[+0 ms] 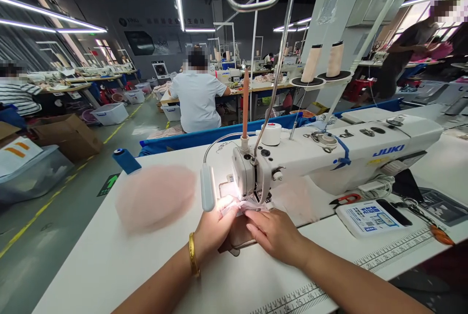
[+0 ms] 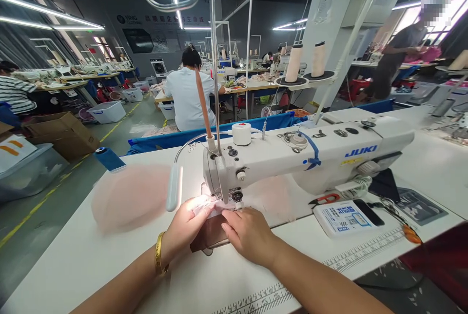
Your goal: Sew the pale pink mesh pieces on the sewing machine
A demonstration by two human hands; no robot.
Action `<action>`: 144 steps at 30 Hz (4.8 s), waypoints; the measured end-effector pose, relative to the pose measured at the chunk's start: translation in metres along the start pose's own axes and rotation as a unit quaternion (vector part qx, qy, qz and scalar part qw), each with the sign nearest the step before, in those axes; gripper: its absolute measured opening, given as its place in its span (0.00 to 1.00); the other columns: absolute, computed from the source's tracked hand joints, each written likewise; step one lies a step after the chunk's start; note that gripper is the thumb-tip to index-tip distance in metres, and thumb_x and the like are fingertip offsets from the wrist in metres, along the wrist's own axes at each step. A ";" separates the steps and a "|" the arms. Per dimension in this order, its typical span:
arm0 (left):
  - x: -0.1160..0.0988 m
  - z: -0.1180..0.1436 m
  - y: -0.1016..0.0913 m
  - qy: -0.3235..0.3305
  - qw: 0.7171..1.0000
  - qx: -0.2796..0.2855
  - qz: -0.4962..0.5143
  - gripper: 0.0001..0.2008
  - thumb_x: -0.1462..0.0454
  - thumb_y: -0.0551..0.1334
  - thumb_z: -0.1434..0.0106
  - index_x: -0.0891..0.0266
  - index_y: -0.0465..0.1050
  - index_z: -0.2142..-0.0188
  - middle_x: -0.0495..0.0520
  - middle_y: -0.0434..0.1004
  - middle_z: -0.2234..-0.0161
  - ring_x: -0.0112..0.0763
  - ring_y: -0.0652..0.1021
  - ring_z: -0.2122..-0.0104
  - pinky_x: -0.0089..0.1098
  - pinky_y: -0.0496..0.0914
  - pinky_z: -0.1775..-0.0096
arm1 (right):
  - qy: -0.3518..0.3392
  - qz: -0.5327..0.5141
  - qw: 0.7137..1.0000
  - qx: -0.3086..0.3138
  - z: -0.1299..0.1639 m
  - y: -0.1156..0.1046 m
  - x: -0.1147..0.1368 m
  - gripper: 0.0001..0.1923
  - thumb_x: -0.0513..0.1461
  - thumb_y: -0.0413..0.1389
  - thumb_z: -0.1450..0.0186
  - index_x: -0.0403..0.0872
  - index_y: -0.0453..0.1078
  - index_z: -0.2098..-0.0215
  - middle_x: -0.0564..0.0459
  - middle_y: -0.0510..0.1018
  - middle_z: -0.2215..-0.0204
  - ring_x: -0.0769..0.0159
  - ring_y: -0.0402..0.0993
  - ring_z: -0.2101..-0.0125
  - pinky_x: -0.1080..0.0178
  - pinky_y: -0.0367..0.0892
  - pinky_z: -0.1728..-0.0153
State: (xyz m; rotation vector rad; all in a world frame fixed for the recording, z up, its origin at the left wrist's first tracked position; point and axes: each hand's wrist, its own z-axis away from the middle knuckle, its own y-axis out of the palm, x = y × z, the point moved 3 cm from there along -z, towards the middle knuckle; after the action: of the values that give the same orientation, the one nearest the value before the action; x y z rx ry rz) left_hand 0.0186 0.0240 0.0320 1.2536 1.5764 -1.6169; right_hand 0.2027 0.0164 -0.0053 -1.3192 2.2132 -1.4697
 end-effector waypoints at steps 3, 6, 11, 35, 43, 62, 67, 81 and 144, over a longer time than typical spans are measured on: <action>0.000 0.001 -0.002 0.021 0.997 -0.013 -0.076 0.16 0.57 0.53 0.27 0.54 0.79 0.65 0.51 0.83 0.64 0.40 0.81 0.59 0.39 0.76 0.56 | -0.002 -0.011 1.000 0.013 -0.003 -0.002 0.004 0.08 0.37 0.49 0.27 0.48 0.71 0.59 0.52 0.81 0.73 0.60 0.76 0.74 0.60 0.61 0.72; -0.003 0.004 -0.001 0.080 0.984 0.002 -0.159 0.15 0.62 0.53 0.30 0.54 0.77 0.67 0.50 0.82 0.68 0.39 0.80 0.61 0.37 0.74 0.56 | -0.061 -0.024 0.998 -0.012 -0.002 -0.017 0.009 0.07 0.36 0.50 0.28 0.49 0.70 0.60 0.53 0.78 0.74 0.62 0.73 0.75 0.60 0.61 0.72; -0.013 0.019 0.013 0.255 0.924 0.082 -0.273 0.14 0.71 0.55 0.35 0.55 0.77 0.62 0.48 0.82 0.71 0.34 0.79 0.69 0.42 0.68 0.51 | -0.203 -0.066 0.969 -0.121 0.008 -0.052 0.017 0.08 0.33 0.53 0.32 0.50 0.68 0.56 0.56 0.73 0.77 0.62 0.67 0.75 0.58 0.66 0.67; -0.005 0.033 0.023 0.338 0.882 0.037 -0.327 0.12 0.77 0.54 0.37 0.60 0.69 0.69 0.48 0.80 0.68 0.31 0.77 0.70 0.42 0.66 0.53 | -0.047 0.025 0.991 0.124 0.005 -0.031 -0.003 0.07 0.34 0.54 0.30 0.48 0.70 0.66 0.54 0.75 0.68 0.60 0.61 0.66 0.57 0.54 0.58; 0.001 0.030 0.019 0.326 0.889 0.033 -0.318 0.12 0.77 0.55 0.38 0.60 0.70 0.68 0.48 0.82 0.65 0.31 0.79 0.68 0.43 0.66 0.51 | -0.039 0.033 0.991 0.120 0.005 -0.025 -0.003 0.08 0.33 0.52 0.29 0.48 0.71 0.65 0.53 0.77 0.68 0.61 0.63 0.68 0.56 0.54 0.59; 0.010 0.018 0.013 0.313 0.886 0.010 -0.341 0.13 0.73 0.53 0.30 0.60 0.75 0.64 0.54 0.83 0.58 0.36 0.79 0.64 0.42 0.69 0.53 | -0.009 0.008 0.994 0.110 0.000 -0.039 -0.008 0.09 0.41 0.55 0.27 0.49 0.76 0.52 0.46 0.81 0.56 0.53 0.69 0.58 0.55 0.65 0.55; 0.010 0.014 0.010 0.238 0.930 0.038 -0.279 0.13 0.71 0.51 0.29 0.59 0.72 0.63 0.52 0.78 0.66 0.35 0.75 0.66 0.38 0.69 0.57 | -0.030 -0.075 0.981 0.178 0.003 -0.044 -0.010 0.20 0.51 0.63 0.31 0.53 0.72 0.45 0.48 0.81 0.53 0.54 0.72 0.55 0.55 0.66 0.52; 0.001 0.008 0.022 0.177 0.957 -0.031 -0.228 0.03 0.63 0.63 0.35 0.58 0.74 0.66 0.52 0.74 0.66 0.38 0.74 0.63 0.36 0.69 0.62 | 0.085 -0.187 0.979 -0.004 -0.010 -0.032 -0.004 0.16 0.44 0.51 0.23 0.50 0.74 0.66 0.53 0.82 0.66 0.61 0.75 0.60 0.59 0.68 0.55; 0.016 0.002 0.013 0.179 0.958 0.017 -0.222 0.10 0.71 0.53 0.31 0.59 0.69 0.65 0.53 0.76 0.64 0.35 0.75 0.63 0.37 0.69 0.58 | -0.012 0.049 0.999 -0.016 -0.008 -0.005 -0.009 0.14 0.36 0.49 0.26 0.48 0.72 0.67 0.52 0.75 0.71 0.59 0.64 0.67 0.59 0.58 0.60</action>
State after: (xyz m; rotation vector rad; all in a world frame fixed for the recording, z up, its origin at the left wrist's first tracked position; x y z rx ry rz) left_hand 0.0228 0.0239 0.0117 1.3328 2.1899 -1.7550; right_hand 0.2068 0.0275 0.0002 -1.2129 2.2594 -1.3832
